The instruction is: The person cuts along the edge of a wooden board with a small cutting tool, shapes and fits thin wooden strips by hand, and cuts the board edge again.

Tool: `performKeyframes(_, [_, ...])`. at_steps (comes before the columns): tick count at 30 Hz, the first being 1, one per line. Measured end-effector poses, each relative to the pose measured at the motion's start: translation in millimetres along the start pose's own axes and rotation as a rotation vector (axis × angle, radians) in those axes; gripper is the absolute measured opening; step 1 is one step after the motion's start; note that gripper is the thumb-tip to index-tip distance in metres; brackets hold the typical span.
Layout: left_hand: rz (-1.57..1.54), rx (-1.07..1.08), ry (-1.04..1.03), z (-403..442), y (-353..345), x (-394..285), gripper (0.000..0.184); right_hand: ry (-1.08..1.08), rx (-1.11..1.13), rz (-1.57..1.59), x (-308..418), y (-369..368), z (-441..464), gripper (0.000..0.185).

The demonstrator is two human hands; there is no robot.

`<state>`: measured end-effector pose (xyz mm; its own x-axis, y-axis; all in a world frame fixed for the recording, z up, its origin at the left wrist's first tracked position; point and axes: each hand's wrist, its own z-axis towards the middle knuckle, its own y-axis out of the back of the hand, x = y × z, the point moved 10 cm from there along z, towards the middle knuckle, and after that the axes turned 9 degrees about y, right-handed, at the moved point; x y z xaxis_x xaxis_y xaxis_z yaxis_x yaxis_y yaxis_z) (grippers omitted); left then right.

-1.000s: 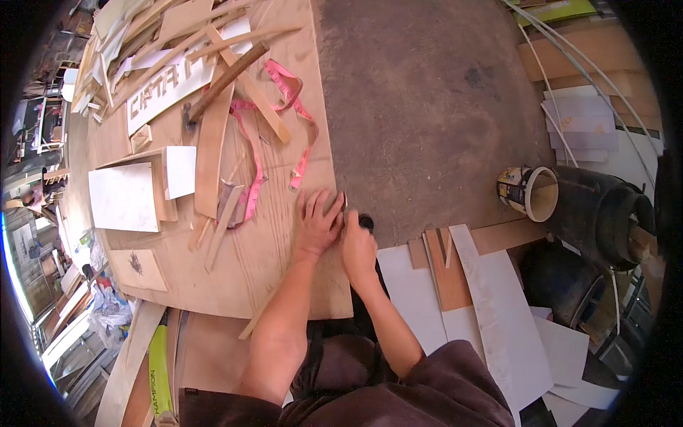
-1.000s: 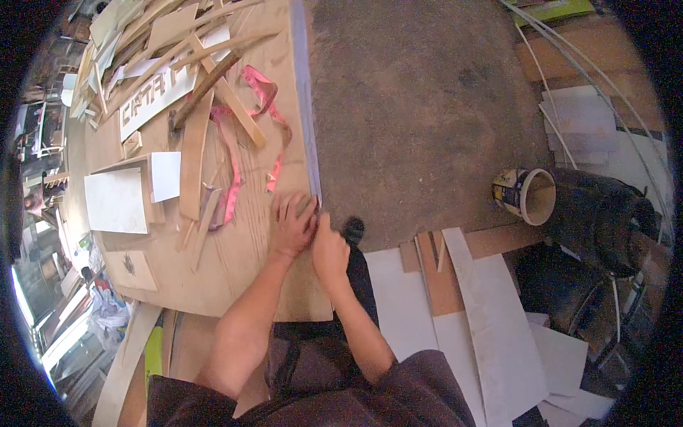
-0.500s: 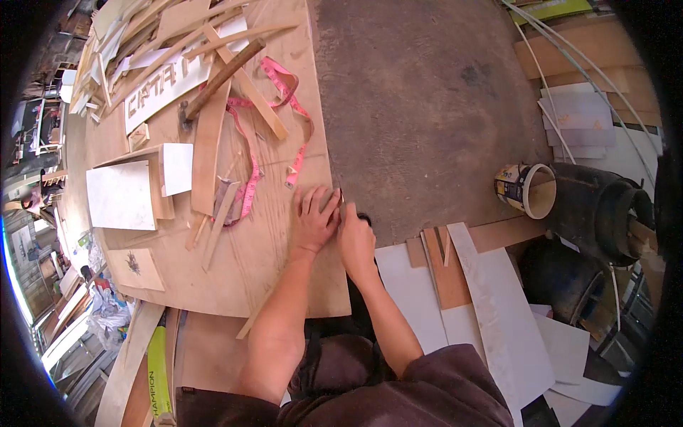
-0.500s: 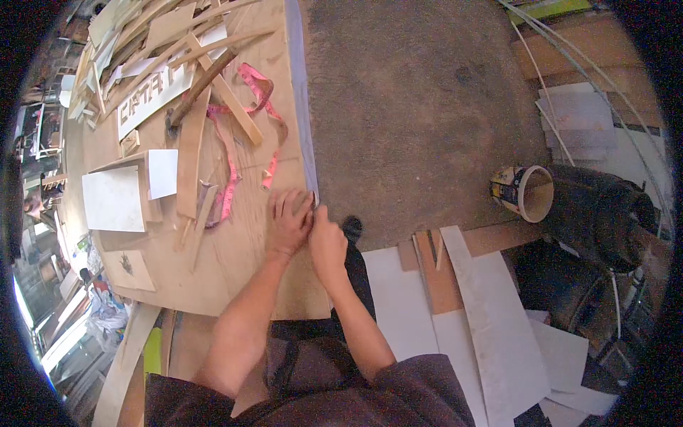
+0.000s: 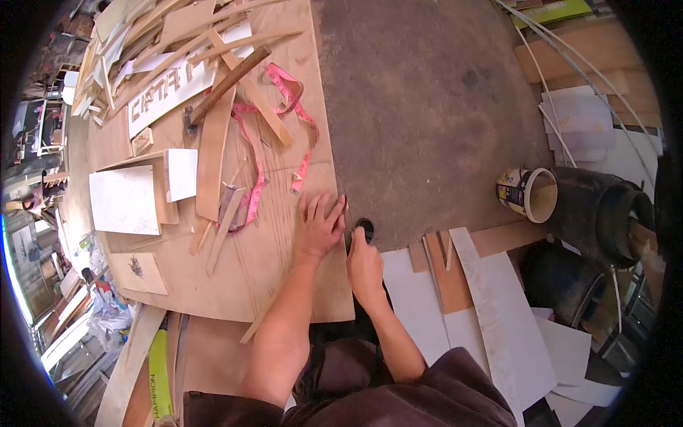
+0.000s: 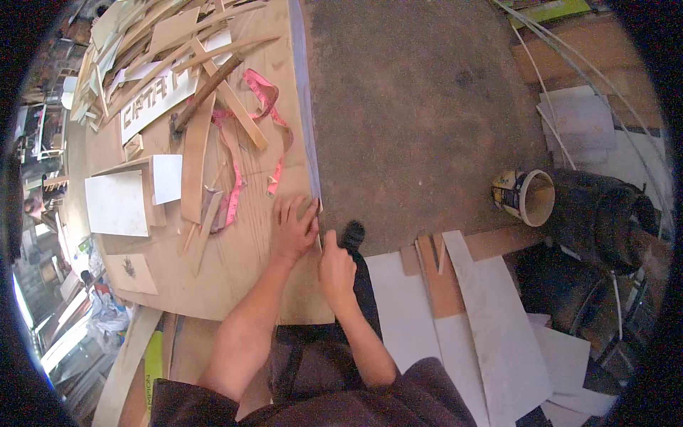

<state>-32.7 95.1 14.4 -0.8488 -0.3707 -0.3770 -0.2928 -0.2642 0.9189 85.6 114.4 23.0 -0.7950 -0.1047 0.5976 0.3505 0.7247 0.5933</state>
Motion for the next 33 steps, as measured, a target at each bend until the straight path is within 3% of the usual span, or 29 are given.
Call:
performKeyframes(8, [0.009,0.032,-0.002,-0.5,1.5,-2.6,0.047,0.108,-0.109,-0.091,12.6,10.1,27.0,0.012])
performKeyframes(11, [0.012,0.059,0.020,-5.2,-1.5,-1.9,0.048,0.006,0.024,-0.133,-1.1,0.4,3.8,0.012])
performKeyframes(13, [0.026,0.055,0.010,-8.6,-3.3,-0.9,0.047,0.114,-0.135,-0.131,10.8,6.9,27.5,0.013])
performKeyframes(17, [0.016,0.045,-0.004,-3.2,-1.5,-0.3,0.046,0.163,-0.191,-0.150,20.3,6.2,40.2,0.015])
performKeyframes(21, [-0.008,0.031,0.044,-3.9,-2.3,0.6,0.041,-0.006,0.040,-0.152,-0.9,-3.3,7.7,0.015])
performKeyframes(26, [0.032,0.069,0.011,-1.4,1.5,-1.2,0.041,0.137,-0.197,-0.141,15.6,-2.5,50.4,0.016])
performKeyframes(30, [-0.035,0.022,0.036,0.4,3.2,-1.9,0.042,-0.017,-0.020,-0.091,-3.1,-5.4,2.3,0.014])
performKeyframes(33, [-0.016,0.019,0.025,-3.6,1.8,-1.6,0.042,0.091,-0.155,-0.106,10.0,-2.3,30.8,0.013])
